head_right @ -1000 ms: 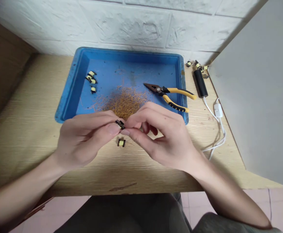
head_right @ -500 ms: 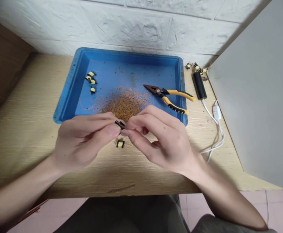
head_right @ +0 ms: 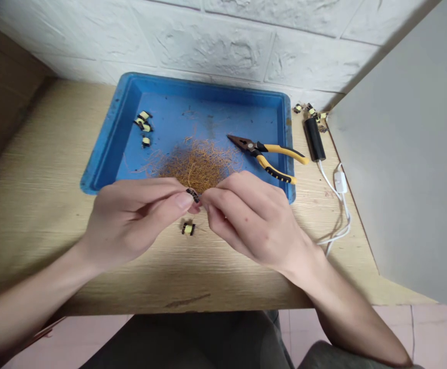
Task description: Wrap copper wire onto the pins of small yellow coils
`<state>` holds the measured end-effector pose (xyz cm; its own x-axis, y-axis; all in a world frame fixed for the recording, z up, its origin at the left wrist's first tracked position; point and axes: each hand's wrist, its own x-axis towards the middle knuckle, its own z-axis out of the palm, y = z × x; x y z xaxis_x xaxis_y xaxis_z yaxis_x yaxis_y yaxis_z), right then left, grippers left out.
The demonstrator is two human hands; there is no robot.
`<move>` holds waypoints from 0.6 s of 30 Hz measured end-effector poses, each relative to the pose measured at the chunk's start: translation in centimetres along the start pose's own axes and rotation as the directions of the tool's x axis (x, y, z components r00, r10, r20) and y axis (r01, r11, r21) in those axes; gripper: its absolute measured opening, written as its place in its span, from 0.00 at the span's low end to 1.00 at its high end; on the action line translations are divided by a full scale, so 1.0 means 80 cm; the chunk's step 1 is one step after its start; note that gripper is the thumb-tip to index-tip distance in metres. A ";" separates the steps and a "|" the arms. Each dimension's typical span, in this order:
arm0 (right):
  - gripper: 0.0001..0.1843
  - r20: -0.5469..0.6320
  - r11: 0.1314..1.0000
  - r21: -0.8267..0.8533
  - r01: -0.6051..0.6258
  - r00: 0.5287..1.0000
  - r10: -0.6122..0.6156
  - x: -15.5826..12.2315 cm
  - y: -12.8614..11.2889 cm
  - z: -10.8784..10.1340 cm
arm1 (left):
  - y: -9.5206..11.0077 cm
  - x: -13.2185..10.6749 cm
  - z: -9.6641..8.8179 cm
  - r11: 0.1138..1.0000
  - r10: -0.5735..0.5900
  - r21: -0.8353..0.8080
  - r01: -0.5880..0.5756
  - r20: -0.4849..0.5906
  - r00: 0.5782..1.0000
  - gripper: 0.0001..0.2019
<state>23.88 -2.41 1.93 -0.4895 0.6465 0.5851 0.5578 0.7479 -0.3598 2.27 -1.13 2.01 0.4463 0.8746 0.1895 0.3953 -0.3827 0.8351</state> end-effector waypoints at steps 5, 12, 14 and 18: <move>0.05 0.041 0.998 -0.058 0.025 0.999 -0.022 0.000 0.001 0.003 | 0.000 0.000 0.003 0.996 -0.003 0.087 0.007 -0.043 0.999 0.16; 0.03 0.041 0.999 -0.049 0.008 0.999 -0.006 -0.003 0.006 0.007 | -0.008 0.000 0.004 0.987 -0.041 0.152 0.050 -0.058 0.997 0.11; 0.05 0.030 1.000 -0.017 -0.007 1.000 0.007 -0.002 0.006 0.007 | -0.009 0.000 0.003 0.987 -0.017 0.161 0.026 -0.053 0.998 0.10; 0.07 -0.015 0.999 0.037 -0.030 0.999 0.031 0.000 0.006 0.007 | -0.008 -0.002 -0.001 0.989 0.031 0.149 -0.025 -0.034 0.999 0.09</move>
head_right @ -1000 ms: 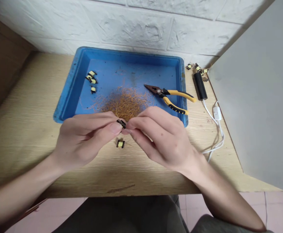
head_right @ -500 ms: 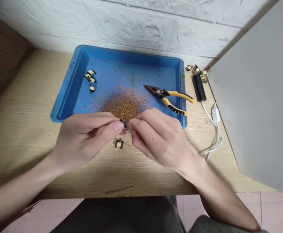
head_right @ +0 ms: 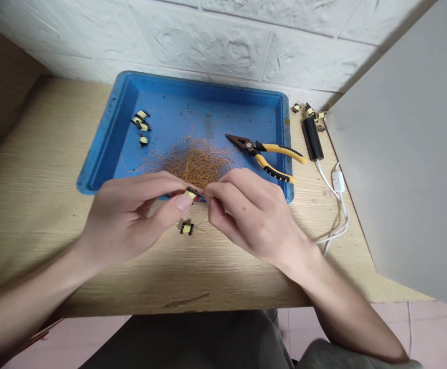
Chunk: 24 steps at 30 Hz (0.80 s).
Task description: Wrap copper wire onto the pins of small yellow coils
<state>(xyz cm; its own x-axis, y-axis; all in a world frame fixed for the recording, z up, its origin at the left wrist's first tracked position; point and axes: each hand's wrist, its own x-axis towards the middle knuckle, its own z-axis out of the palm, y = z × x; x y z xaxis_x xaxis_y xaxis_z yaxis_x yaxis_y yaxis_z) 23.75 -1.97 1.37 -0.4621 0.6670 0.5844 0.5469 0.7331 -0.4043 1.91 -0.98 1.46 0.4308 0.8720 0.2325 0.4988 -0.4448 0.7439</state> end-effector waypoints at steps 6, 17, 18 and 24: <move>0.08 0.002 1.000 -0.005 -0.004 1.000 0.004 -0.001 0.000 0.002 | 0.002 0.001 0.002 1.000 -0.021 0.020 0.021 0.005 1.000 0.10; 0.03 0.029 0.986 -0.118 0.122 0.992 -0.119 0.000 0.006 -0.003 | 0.004 0.003 0.002 0.999 -0.039 0.027 0.040 -0.001 0.999 0.12; 0.04 0.035 0.983 -0.130 0.131 0.991 -0.128 -0.001 0.006 -0.004 | 0.004 0.004 0.001 0.999 -0.045 0.011 0.045 0.004 0.999 0.12; 0.05 0.093 0.977 -0.142 0.160 0.985 -0.148 -0.005 0.008 -0.006 | 0.002 0.004 -0.001 0.997 -0.072 -0.032 0.073 0.033 0.997 0.13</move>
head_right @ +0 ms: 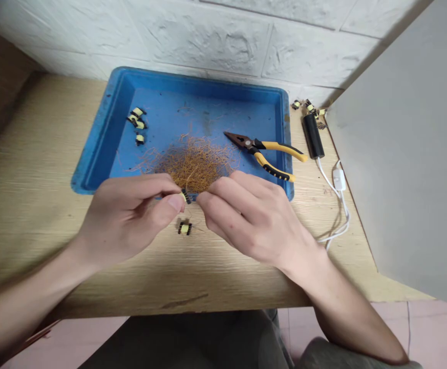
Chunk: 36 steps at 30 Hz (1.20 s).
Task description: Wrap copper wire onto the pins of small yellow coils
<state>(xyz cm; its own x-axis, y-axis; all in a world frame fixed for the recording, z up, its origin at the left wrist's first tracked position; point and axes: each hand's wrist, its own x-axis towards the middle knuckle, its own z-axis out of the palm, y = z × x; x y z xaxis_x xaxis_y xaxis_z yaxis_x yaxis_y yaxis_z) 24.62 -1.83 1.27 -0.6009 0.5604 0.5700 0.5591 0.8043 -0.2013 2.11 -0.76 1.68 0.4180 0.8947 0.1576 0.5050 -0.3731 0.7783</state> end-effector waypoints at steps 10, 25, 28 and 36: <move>0.05 0.012 0.997 -0.035 0.072 0.997 -0.072 0.005 -0.009 -0.007 | 0.000 0.000 -0.001 1.000 -0.014 -0.024 0.014 0.007 1.000 0.17; 0.04 -0.019 0.994 -0.071 0.078 0.997 -0.079 0.000 -0.009 -0.002 | 0.003 0.002 -0.003 0.999 -0.037 -0.036 0.038 0.025 0.999 0.15; 0.04 -0.014 0.995 -0.064 0.075 0.997 -0.076 -0.002 -0.009 0.000 | 0.003 0.002 -0.002 0.999 -0.030 -0.025 0.030 0.011 0.999 0.14; 0.03 -0.051 0.998 0.040 -0.048 0.997 0.050 -0.001 -0.011 0.007 | 0.000 0.001 0.000 1.000 -0.015 -0.002 0.015 0.010 1.000 0.12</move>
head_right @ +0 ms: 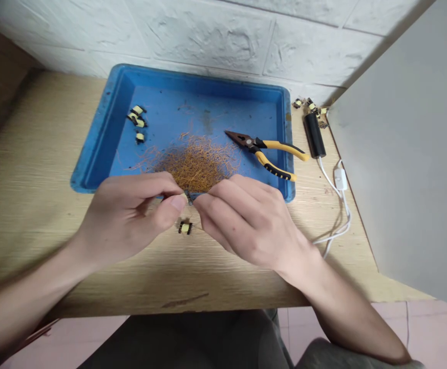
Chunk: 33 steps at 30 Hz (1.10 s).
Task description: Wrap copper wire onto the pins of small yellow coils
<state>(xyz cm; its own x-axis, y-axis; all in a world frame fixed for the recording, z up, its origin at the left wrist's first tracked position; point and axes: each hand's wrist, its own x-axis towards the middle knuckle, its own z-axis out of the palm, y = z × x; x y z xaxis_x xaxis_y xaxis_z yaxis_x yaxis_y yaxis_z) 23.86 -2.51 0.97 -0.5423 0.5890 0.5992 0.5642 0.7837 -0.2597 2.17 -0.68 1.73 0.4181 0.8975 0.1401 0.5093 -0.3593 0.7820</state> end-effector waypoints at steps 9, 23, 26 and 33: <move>0.07 -0.015 0.969 0.201 -0.141 0.989 0.147 0.008 -0.006 0.000 | -0.003 -0.002 0.001 0.999 0.030 0.014 -0.030 0.019 0.999 0.12; 0.08 0.010 0.935 0.278 -0.219 0.974 0.225 0.004 -0.004 0.003 | -0.008 -0.004 -0.001 0.993 0.114 -0.031 -0.112 0.076 0.991 0.10; 0.08 0.014 0.934 0.280 -0.222 0.974 0.227 0.005 -0.005 0.003 | -0.008 -0.005 0.000 0.993 0.115 -0.038 -0.113 0.080 0.990 0.10; 0.08 -0.006 0.924 0.305 -0.232 0.969 0.246 0.007 -0.006 0.003 | -0.007 -0.006 0.000 0.993 0.111 -0.045 -0.108 0.065 0.992 0.12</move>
<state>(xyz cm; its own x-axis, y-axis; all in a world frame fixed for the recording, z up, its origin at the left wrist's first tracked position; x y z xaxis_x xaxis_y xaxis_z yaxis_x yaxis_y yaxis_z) 23.12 -2.52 1.28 -0.3833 0.7622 0.5216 0.4575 0.6473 -0.6096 1.64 -0.92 1.24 0.5199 0.8336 0.1864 0.4264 -0.4424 0.7890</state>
